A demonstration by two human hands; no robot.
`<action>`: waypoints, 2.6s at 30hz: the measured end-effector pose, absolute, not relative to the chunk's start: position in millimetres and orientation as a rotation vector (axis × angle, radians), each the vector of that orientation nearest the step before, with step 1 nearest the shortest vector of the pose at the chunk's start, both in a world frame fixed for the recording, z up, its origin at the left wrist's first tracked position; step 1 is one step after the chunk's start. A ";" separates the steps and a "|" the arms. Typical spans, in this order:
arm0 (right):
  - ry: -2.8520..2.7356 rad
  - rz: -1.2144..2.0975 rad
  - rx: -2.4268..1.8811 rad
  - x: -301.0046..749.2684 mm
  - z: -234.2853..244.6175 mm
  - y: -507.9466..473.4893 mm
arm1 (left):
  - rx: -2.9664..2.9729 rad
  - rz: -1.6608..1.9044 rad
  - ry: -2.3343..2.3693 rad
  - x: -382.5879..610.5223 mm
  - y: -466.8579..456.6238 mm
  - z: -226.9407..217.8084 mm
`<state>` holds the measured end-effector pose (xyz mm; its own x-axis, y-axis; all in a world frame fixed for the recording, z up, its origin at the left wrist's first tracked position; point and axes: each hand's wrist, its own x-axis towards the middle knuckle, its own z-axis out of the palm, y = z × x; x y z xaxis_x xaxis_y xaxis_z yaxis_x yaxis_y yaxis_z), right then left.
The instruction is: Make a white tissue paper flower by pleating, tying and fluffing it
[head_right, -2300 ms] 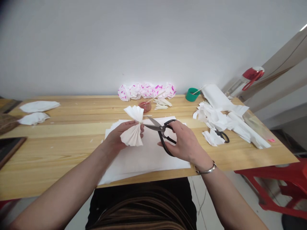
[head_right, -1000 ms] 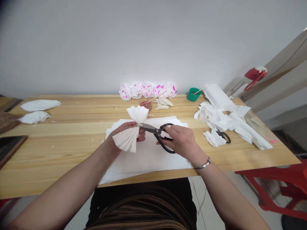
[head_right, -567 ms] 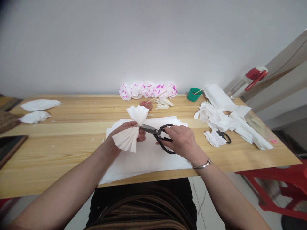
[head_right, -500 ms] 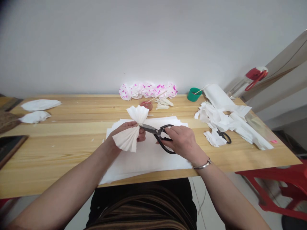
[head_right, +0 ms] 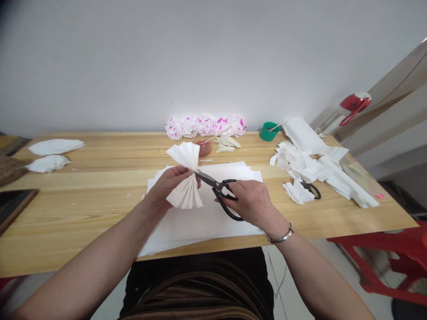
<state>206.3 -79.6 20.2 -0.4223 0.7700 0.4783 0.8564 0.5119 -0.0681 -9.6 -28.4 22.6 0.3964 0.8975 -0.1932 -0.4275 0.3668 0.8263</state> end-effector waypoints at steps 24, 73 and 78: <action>-1.643 1.757 -1.373 208.7 69.4 -98.7 | 2.792 1.565 0.786 -15.0 -30.3 14.7; -1.641 1.222 -1.445 154.9 44.9 -13.6 | 0.985 0.908 0.986 -7.1 -24.8 19.5; -1.639 1.144 -1.402 156.7 25.8 -11.8 | 0.903 0.903 0.946 -6.0 -23.9 14.8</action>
